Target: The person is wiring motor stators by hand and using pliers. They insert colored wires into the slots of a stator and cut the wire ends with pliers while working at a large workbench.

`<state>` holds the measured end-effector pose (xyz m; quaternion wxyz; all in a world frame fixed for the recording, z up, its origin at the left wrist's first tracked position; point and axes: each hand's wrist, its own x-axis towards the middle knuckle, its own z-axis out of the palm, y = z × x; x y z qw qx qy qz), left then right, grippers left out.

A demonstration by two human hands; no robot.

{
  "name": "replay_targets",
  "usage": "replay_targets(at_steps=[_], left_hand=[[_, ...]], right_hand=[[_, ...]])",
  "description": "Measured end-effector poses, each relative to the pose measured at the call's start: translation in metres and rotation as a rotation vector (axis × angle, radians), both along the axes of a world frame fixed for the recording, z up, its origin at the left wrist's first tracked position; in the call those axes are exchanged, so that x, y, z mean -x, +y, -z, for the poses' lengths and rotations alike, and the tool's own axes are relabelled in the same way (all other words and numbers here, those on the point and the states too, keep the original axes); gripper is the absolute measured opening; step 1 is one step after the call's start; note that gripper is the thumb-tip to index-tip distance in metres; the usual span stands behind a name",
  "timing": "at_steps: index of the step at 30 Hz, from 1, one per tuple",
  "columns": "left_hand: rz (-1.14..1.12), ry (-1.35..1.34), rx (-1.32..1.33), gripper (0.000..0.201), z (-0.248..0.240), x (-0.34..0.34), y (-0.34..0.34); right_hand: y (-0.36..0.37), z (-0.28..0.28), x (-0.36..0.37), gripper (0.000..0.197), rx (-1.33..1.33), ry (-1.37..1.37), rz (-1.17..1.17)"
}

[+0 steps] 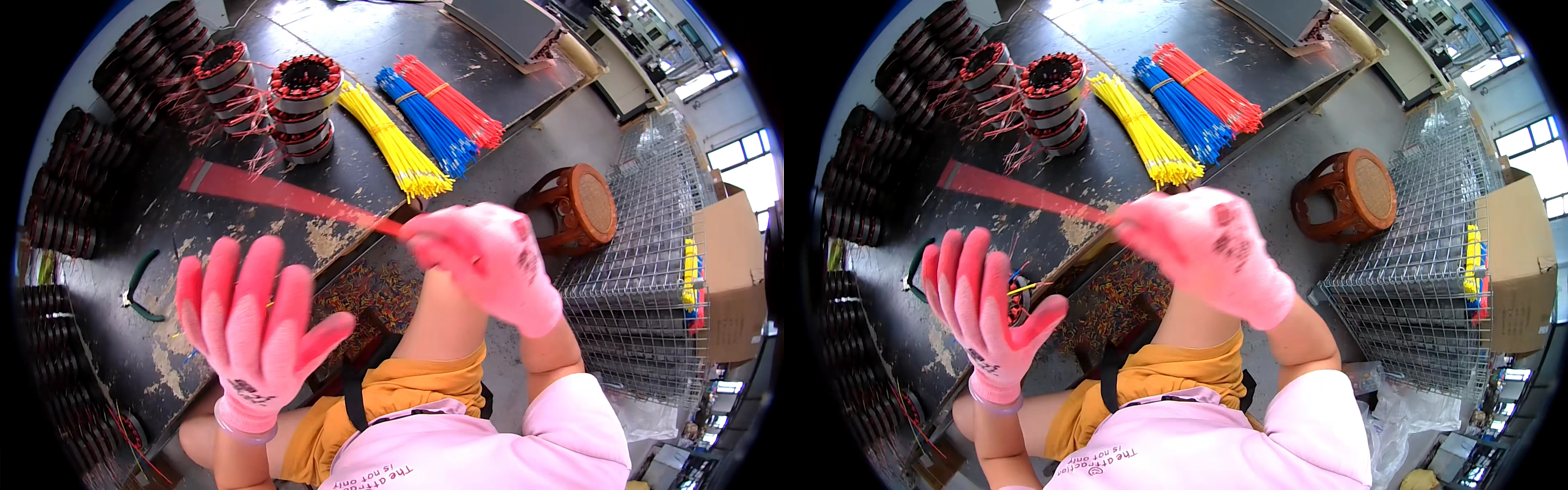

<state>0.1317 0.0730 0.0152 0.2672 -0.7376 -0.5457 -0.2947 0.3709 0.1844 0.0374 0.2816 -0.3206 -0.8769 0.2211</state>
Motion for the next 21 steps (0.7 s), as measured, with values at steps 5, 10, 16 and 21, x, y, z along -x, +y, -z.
replay_targets(at_steps=[5, 10, 16, 21], left_hand=[[0.083, -0.043, 0.150, 0.036, -0.020, 0.013, -0.014], [-0.211, -0.224, 0.294, 0.026, 0.005, 0.038, -0.042], [-0.218, -0.758, 0.291, 0.027, 0.067, 0.056, -0.033], [-0.282, -0.792, 0.263, 0.027, 0.103, 0.056, -0.019]], right_hand=[[-0.027, 0.002, 0.059, 0.013, -0.197, 0.064, -0.289], [-0.011, 0.030, 0.094, 0.019, 0.408, 0.038, -0.249], [0.017, 0.105, 0.138, 0.031, 0.786, -0.091, -0.258], [0.009, 0.138, 0.169, 0.024, 0.925, 0.131, -0.293]])
